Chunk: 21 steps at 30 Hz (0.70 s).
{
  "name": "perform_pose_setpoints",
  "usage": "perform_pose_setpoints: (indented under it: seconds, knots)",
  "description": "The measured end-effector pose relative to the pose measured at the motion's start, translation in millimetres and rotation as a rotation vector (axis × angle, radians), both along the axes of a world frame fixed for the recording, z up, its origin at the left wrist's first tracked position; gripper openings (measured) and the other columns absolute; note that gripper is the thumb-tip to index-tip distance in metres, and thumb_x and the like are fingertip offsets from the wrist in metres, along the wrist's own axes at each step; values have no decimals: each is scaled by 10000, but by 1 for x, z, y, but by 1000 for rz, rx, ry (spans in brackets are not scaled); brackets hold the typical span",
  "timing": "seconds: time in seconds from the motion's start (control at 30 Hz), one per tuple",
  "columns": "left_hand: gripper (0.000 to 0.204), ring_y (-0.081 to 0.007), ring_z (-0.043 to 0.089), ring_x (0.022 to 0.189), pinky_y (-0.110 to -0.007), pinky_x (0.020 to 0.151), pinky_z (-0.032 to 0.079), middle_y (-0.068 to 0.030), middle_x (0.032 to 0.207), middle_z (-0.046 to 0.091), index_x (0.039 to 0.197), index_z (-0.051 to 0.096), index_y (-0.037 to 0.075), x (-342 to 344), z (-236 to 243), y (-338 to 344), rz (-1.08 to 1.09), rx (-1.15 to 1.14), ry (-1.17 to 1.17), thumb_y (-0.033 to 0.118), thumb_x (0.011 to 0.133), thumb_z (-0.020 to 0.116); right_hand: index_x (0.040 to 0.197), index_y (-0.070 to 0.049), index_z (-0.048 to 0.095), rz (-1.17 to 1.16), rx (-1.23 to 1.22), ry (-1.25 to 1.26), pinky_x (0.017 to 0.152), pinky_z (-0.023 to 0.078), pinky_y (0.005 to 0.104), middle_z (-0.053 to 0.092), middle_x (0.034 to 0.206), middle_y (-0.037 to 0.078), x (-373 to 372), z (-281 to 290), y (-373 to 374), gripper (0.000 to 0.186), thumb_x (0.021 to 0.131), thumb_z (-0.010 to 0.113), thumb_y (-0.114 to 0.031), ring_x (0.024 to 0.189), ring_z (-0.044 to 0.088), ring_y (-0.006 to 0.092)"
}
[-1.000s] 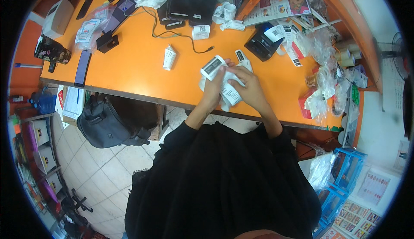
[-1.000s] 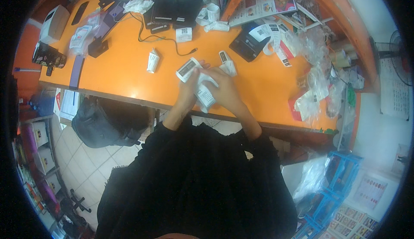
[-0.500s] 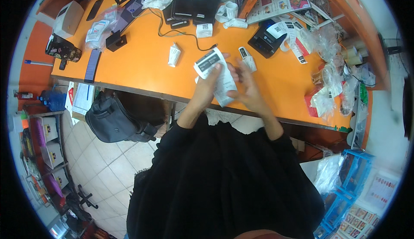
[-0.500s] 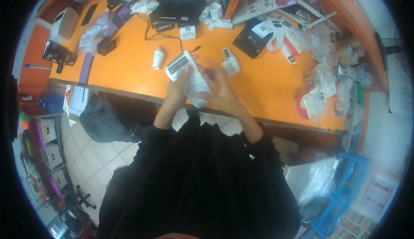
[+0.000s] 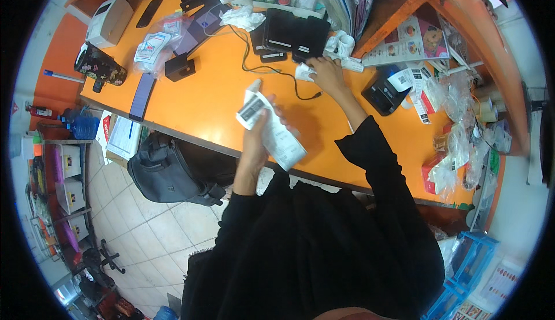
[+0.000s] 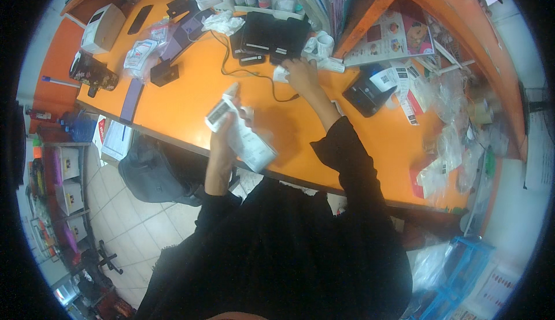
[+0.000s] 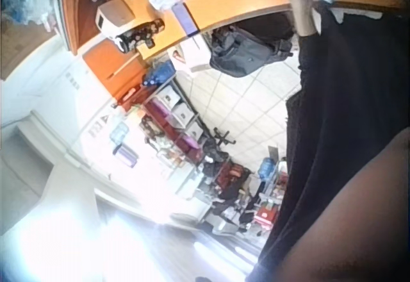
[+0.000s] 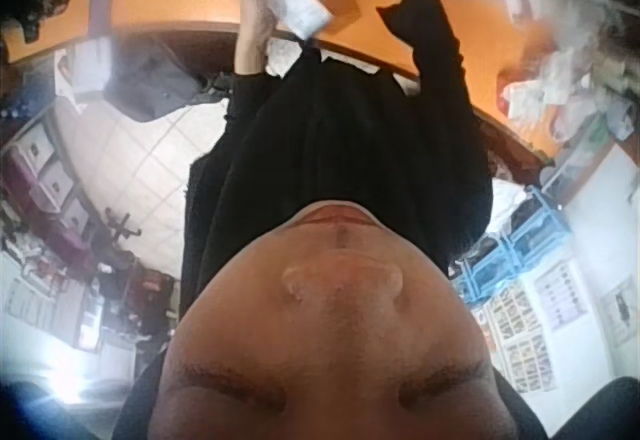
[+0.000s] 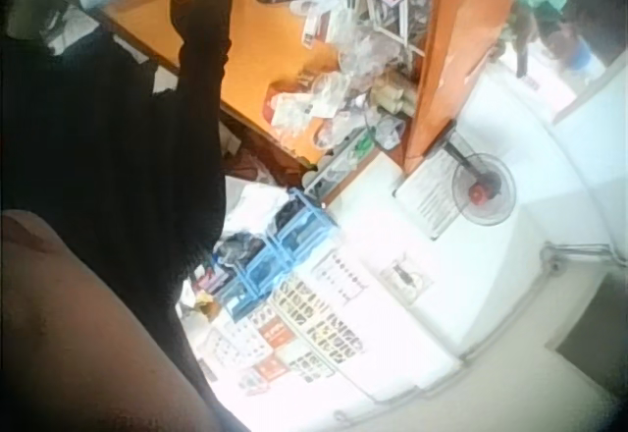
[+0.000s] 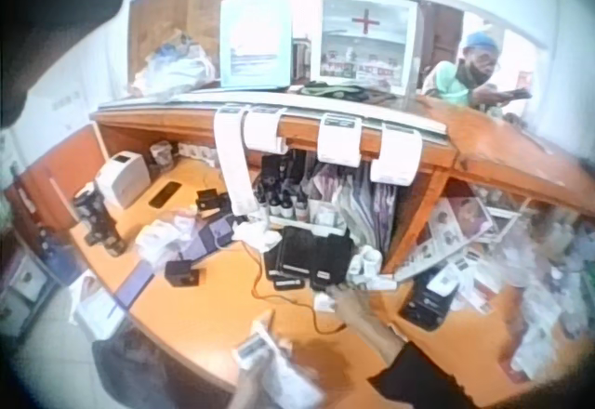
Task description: The person uses a tablet at a counter, moves to a food warmer to organize receipts, and then sorts and hands a long receipt to a customer at the counter.
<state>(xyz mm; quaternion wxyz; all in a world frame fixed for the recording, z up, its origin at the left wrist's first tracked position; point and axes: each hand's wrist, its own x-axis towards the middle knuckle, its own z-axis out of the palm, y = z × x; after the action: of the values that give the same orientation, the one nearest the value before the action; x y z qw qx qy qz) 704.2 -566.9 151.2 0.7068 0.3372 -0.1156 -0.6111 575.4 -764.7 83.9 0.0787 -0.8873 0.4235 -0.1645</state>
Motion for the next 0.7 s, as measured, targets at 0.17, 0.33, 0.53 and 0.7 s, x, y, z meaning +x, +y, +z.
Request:
perform_pose_setpoints:
  seconds: [0.17, 0.33, 0.53, 0.7]
  knots:
    - [369, -159, 524, 693, -298, 621, 474, -78, 788, 494, 1137, 360, 2, -14, -43, -7, -148, 74, 100, 200, 835, 437, 803, -82, 580, -71, 630, -281, 683, 433, 343, 563, 801, 77, -17, 22, 1, 181, 642, 626, -150, 754, 546, 261]
    - [350, -154, 535, 690, -281, 636, 480, -99, 922, 520, 1155, 373, 26, -34, -70, -30, -256, 120, 118, 187, 847, 410, 910, -60, 537, -109, 367, -262, 695, 421, 334, 536, 890, 114, -64, -1, -11, 257, 674, 608, -131, 824, 527, 264]
    - [335, -138, 509, 809, -265, 702, 455, -65, 1111, 466, 1166, 381, 53, -56, -85, -85, -337, 83, -6, 176, 855, 395, 1012, -90, 516, -110, -220, 152, 761, 391, 356, 521, 955, 160, -39, 8, -67, 333, 684, 576, -96, 885, 502, 300]
    - [324, -130, 501, 803, -264, 690, 453, -68, 1024, 488, 1128, 405, 44, -57, -81, -97, -310, -18, 16, 164, 831, 451, 1081, -154, 501, -19, 24, -116, 764, 398, 347, 548, 937, 171, -57, 21, -76, 413, 686, 568, -50, 885, 521, 285]
